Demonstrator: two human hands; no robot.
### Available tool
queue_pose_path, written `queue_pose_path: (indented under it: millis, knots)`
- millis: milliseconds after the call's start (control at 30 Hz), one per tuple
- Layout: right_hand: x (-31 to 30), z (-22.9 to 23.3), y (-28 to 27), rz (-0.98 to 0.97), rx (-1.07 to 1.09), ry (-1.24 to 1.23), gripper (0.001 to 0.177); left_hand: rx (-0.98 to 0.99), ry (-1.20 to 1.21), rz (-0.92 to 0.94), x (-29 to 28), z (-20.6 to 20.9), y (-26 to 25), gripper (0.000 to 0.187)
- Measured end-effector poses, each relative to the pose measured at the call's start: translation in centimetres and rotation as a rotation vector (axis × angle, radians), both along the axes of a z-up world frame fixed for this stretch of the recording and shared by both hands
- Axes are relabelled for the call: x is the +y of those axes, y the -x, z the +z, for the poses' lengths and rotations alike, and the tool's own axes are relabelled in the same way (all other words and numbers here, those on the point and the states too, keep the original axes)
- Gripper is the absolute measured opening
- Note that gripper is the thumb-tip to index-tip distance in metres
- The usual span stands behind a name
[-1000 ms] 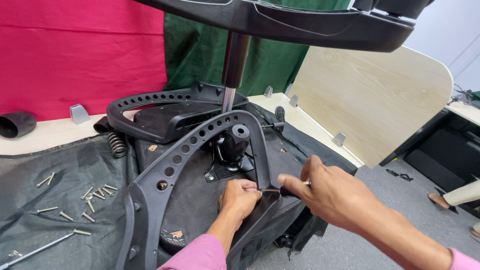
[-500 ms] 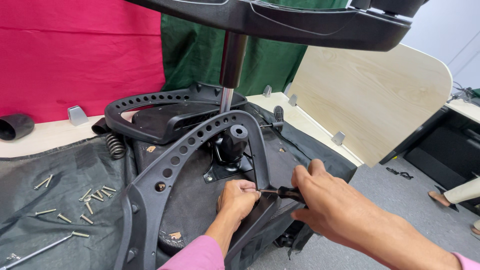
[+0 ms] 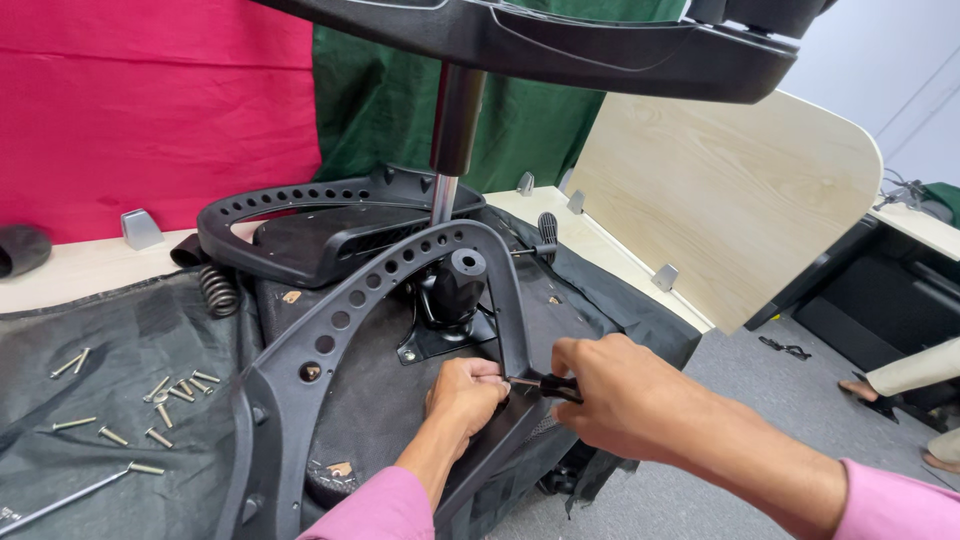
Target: The person uses a screwdriver to fasten multiple screws into the base of an office chair. They repeatedly pick up screws from a black cloth and tighten them into the chair's plastic frame.
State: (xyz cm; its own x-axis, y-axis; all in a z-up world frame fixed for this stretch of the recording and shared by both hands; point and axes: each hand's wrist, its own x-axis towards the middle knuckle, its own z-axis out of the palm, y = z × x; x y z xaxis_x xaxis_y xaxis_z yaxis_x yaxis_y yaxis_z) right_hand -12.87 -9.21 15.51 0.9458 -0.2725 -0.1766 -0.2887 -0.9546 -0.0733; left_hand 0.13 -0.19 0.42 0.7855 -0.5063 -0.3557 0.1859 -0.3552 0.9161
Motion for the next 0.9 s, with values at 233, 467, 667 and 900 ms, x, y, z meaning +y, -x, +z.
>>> queue_pose_path:
  millis: [233,467,667,900]
  knots:
    - [1.6,0.9,-1.3,-0.560,0.090,-0.453,0.037,-0.021,-0.008,0.015,-0.1,-0.3,-0.2,0.029]
    - [1.7,-1.1,-0.3,-0.973,-0.182,-1.183,0.018,-0.023,0.032,-0.011,-0.3,-0.6,-0.4,0.028]
    - [0.0,-1.2,-0.9,-1.227,-0.231,-1.518,0.013,-0.005,0.033,-0.004,-0.3,-0.4,-0.3,0.030]
    - [0.7,0.5,0.0,-1.206,-0.194,-1.513,0.020,-0.046,0.017,-0.008,0.1,0.0,0.2,0.030]
